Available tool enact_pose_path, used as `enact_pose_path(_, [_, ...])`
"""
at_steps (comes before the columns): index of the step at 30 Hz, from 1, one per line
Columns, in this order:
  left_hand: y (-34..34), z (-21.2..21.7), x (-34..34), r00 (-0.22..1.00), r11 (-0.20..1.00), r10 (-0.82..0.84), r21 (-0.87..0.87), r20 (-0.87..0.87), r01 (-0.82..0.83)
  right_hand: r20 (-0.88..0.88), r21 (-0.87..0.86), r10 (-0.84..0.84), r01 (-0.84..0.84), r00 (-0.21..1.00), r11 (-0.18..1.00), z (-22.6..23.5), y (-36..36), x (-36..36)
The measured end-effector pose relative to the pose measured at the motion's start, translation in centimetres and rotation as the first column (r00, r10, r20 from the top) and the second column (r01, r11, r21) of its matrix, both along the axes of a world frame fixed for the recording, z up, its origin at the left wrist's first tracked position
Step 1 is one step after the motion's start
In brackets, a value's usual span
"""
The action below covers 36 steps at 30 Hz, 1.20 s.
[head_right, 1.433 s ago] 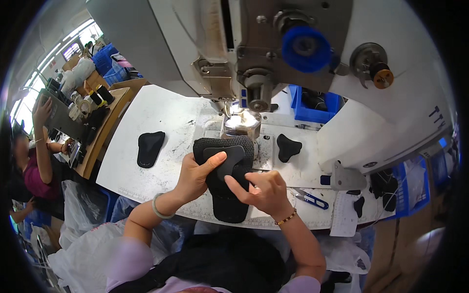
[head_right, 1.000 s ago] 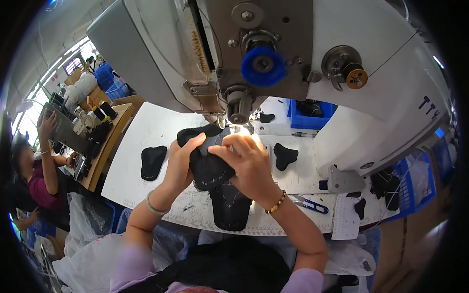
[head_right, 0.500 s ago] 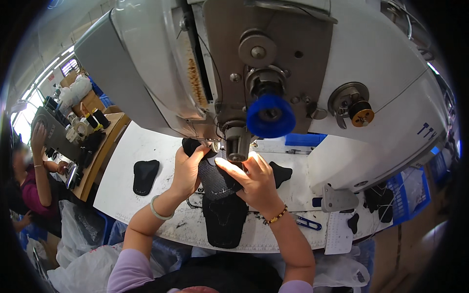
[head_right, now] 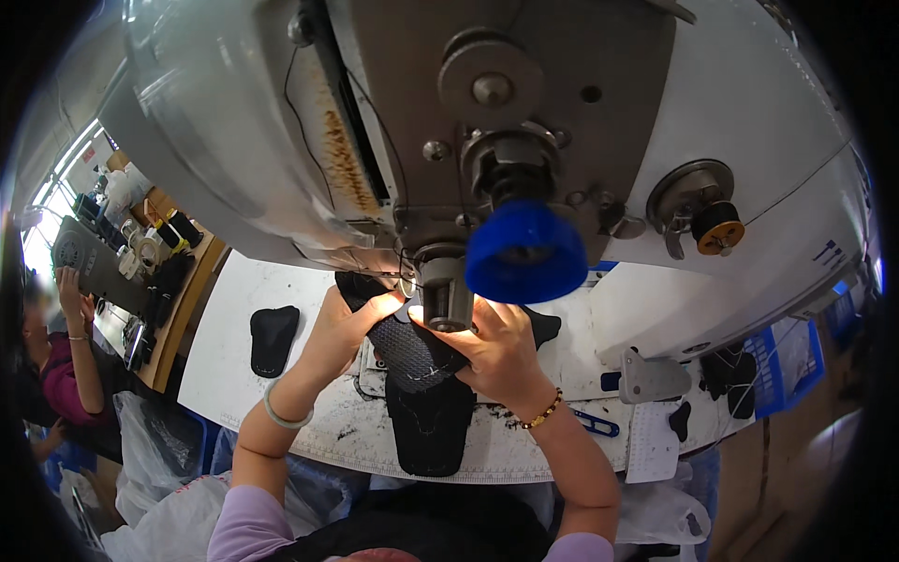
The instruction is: The person sews small black fabric parts using an industrial sewing machine. They repeatedly pick up a part, align it under the needle, and guide it through the machine to stitch the edges. The person handles the parts one at a time, placing finished pieces on the table.
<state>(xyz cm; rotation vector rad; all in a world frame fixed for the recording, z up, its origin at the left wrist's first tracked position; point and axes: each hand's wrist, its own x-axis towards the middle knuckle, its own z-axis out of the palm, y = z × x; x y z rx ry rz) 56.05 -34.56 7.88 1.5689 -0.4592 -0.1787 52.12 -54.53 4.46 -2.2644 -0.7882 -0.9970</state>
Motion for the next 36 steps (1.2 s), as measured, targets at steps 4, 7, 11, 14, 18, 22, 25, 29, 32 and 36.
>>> enact_pose_path(4, [0.0, -0.4, 0.5, 0.999, 0.995, -0.032, -0.092, 0.014, 0.033, 0.014, 0.039, 0.016, -0.017, 1.0, 0.999, -0.8, 0.0, 0.1])
enact_pose_path(7, [0.2, -1.1, 1.2, 0.997, 0.98, -0.066, -0.193, -0.044, 0.056, 0.068, -0.003, -0.021, 0.021, 0.997, 1.0, -0.6, 0.7, -0.2])
enact_pose_path(11, [0.0, -1.1, 1.9, 0.977, 0.921, -0.148, -0.381, -0.157, 0.078, 0.119, -0.026, -0.089, 0.093, 0.989, 0.995, -0.2, 1.5, -0.5])
enact_pose_path(14, [0.0, -1.3, 2.2, 0.975, 0.913, -0.147, -0.402, -0.165, 0.07, 0.149, -0.021, -0.108, 0.113, 0.983, 0.993, -0.1, 1.6, -0.5])
enact_pose_path(18, [-0.4, -1.6, 2.2, 0.972, 0.911, -0.147, -0.407, -0.181, 0.062, 0.231, -0.029, -0.131, 0.141, 0.964, 0.99, -0.5, 1.2, -0.4])
enact_pose_path(22, [-0.9, -1.4, 1.4, 0.983, 0.923, -0.047, -0.384, -0.177, -0.025, 0.312, -0.024, -0.167, 0.184, 0.935, 0.983, -1.8, 0.4, -0.3])
enact_pose_path(25, [-1.1, -1.3, 1.1, 0.982, 0.917, -0.016, -0.395, -0.191, -0.061, 0.324, -0.039, -0.151, 0.172, 0.934, 0.984, -2.0, -0.3, 0.0])
enact_pose_path(29, [-1.1, -1.5, 1.3, 0.981, 0.906, -0.033, -0.42, -0.191, -0.051, 0.317, -0.064, -0.145, 0.174, 0.937, 0.983, -1.3, -0.3, -0.1])
enact_pose_path(32, [-0.9, -1.4, 1.2, 0.978, 0.908, -0.036, -0.415, -0.205, -0.054, 0.299, -0.095, -0.16, 0.197, 0.941, 0.976, -0.9, -0.1, -0.4])
enact_pose_path(36, [-0.9, -1.1, 1.1, 0.968, 0.914, -0.062, -0.403, -0.242, -0.042, 0.291, -0.096, -0.175, 0.211, 0.941, 0.973, -0.6, -0.5, -0.3])
